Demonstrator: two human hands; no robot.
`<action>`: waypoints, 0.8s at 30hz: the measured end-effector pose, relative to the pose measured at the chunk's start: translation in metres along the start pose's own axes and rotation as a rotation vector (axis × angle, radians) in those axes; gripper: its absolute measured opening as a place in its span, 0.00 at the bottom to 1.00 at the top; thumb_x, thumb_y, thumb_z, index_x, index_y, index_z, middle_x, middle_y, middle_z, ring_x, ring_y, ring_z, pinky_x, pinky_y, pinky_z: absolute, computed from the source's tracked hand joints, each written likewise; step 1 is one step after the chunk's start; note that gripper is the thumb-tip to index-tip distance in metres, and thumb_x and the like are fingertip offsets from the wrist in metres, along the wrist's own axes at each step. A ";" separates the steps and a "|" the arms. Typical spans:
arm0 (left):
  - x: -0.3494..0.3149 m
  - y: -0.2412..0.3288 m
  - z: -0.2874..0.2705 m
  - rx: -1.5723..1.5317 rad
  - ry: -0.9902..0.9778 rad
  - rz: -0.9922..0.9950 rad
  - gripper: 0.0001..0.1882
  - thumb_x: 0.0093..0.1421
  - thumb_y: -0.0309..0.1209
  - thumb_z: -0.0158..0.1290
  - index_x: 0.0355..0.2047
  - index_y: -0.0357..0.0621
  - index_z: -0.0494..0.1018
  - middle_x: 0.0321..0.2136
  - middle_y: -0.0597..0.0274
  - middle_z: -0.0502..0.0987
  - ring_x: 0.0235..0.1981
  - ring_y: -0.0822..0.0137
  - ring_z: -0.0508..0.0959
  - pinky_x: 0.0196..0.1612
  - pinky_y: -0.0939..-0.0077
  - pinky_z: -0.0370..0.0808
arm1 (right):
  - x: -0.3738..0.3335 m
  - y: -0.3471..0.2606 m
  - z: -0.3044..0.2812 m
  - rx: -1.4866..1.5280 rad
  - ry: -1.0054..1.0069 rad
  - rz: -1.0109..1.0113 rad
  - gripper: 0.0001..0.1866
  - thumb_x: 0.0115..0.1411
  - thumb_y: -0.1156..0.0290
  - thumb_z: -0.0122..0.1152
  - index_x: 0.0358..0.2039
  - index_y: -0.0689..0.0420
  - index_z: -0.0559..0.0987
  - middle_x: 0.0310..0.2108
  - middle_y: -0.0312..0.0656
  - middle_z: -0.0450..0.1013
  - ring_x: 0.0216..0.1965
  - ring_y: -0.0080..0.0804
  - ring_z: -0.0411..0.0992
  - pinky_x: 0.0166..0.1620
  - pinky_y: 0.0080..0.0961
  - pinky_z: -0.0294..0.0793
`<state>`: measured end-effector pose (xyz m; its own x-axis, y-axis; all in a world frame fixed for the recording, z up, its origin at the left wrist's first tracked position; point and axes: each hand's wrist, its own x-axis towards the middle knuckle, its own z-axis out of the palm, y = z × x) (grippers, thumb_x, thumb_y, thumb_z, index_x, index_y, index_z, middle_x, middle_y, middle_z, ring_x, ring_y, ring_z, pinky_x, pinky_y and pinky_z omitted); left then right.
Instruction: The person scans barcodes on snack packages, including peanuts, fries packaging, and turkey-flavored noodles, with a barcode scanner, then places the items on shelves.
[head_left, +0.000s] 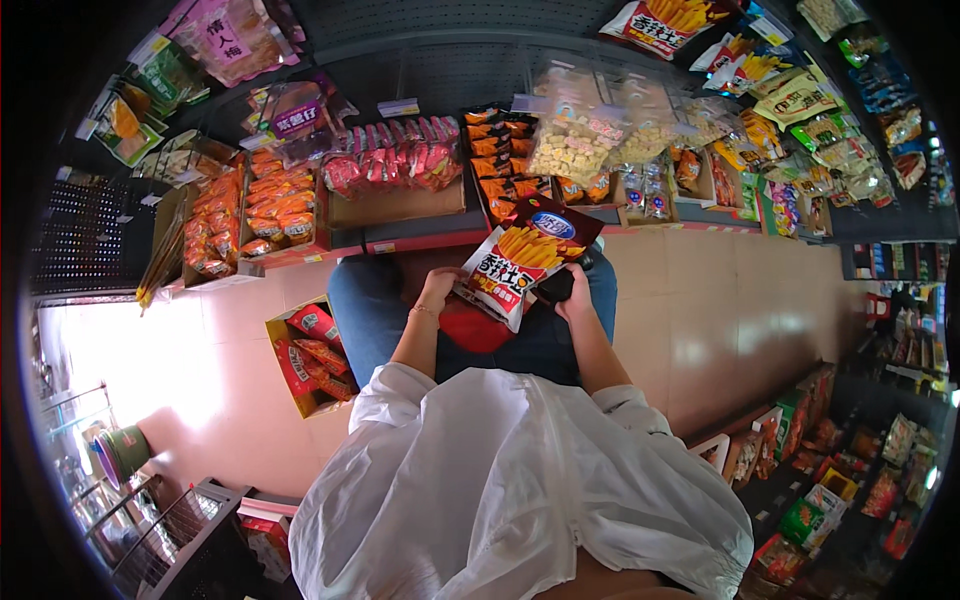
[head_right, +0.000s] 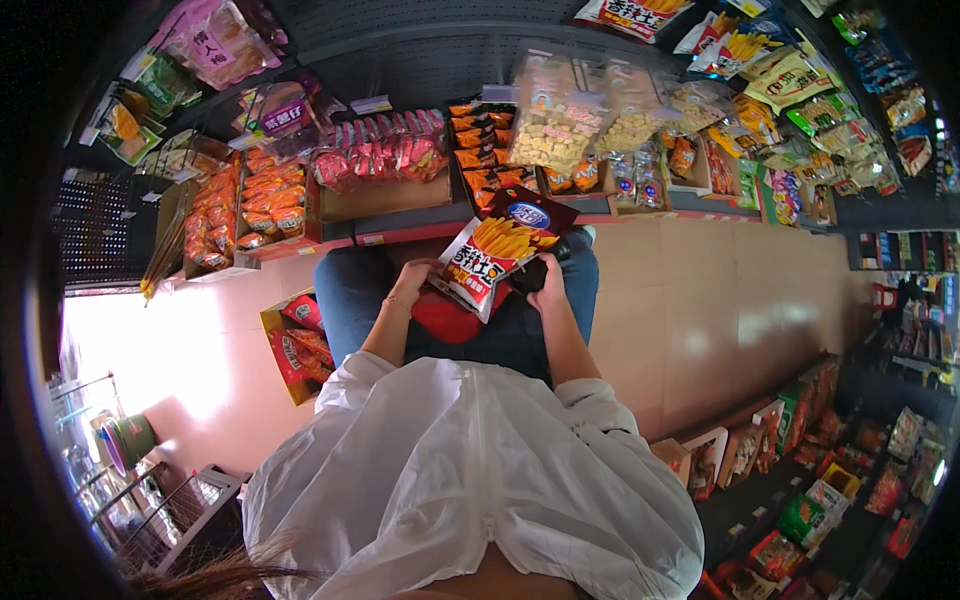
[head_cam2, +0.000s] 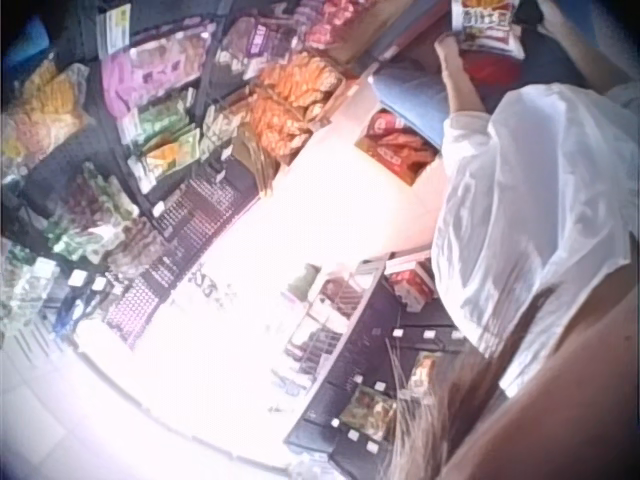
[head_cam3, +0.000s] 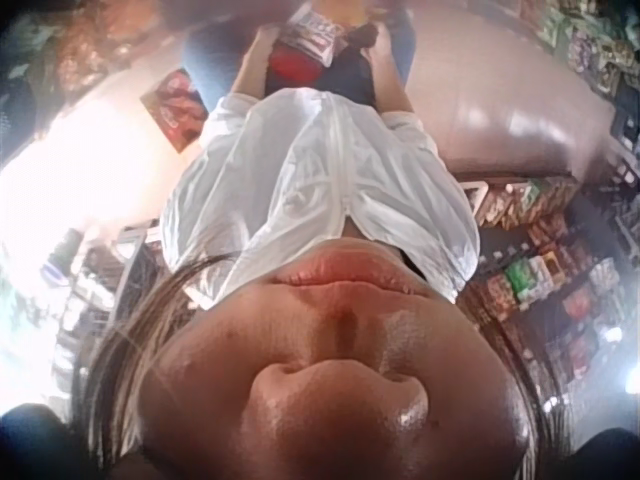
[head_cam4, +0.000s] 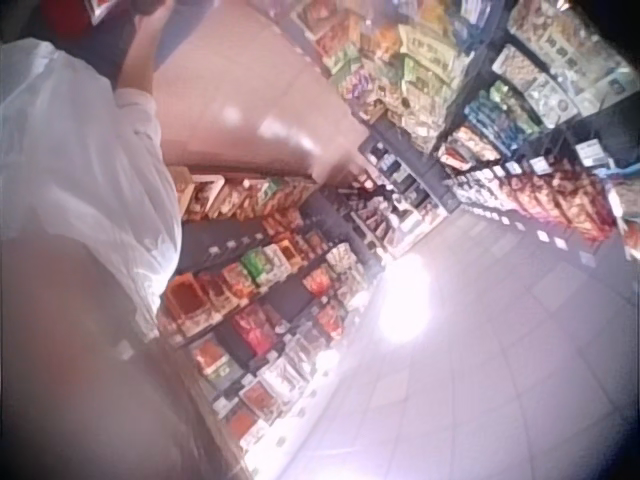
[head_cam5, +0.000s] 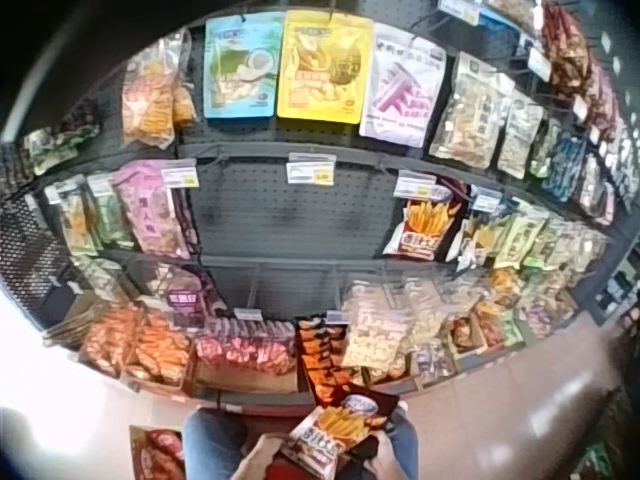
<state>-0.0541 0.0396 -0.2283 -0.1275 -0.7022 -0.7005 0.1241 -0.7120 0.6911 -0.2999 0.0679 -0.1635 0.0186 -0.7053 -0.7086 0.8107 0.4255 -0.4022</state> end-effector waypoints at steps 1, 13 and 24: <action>0.004 0.001 0.005 -0.043 0.008 0.020 0.11 0.47 0.20 0.39 0.25 0.38 0.73 0.23 0.59 0.74 0.21 0.66 0.73 0.23 0.76 0.71 | 0.007 -0.004 -0.009 -0.002 -0.002 -0.007 0.13 0.46 0.61 0.49 0.29 0.55 0.70 0.28 0.38 0.70 0.32 0.37 0.69 0.35 0.42 0.69; 0.018 -0.007 0.006 -0.019 0.060 -0.008 0.11 0.46 0.24 0.40 0.23 0.39 0.74 0.20 0.63 0.73 0.17 0.72 0.68 0.17 0.82 0.62 | 0.015 -0.005 -0.015 0.035 0.022 -0.053 0.12 0.47 0.64 0.49 0.31 0.57 0.69 0.29 0.39 0.70 0.32 0.34 0.69 0.38 0.30 0.69; -0.009 0.032 0.006 0.100 -0.229 0.187 0.19 0.51 0.36 0.50 0.37 0.33 0.67 0.33 0.57 0.72 0.34 0.70 0.71 0.39 0.78 0.67 | 0.002 -0.005 -0.013 0.125 0.036 -0.065 0.17 0.50 0.58 0.46 0.36 0.55 0.69 0.35 0.40 0.70 0.37 0.35 0.68 0.42 0.33 0.68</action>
<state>-0.0547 0.0227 -0.1988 -0.3314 -0.7944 -0.5090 0.0705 -0.5588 0.8263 -0.3119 0.0717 -0.1708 -0.0551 -0.7075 -0.7046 0.8761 0.3043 -0.3740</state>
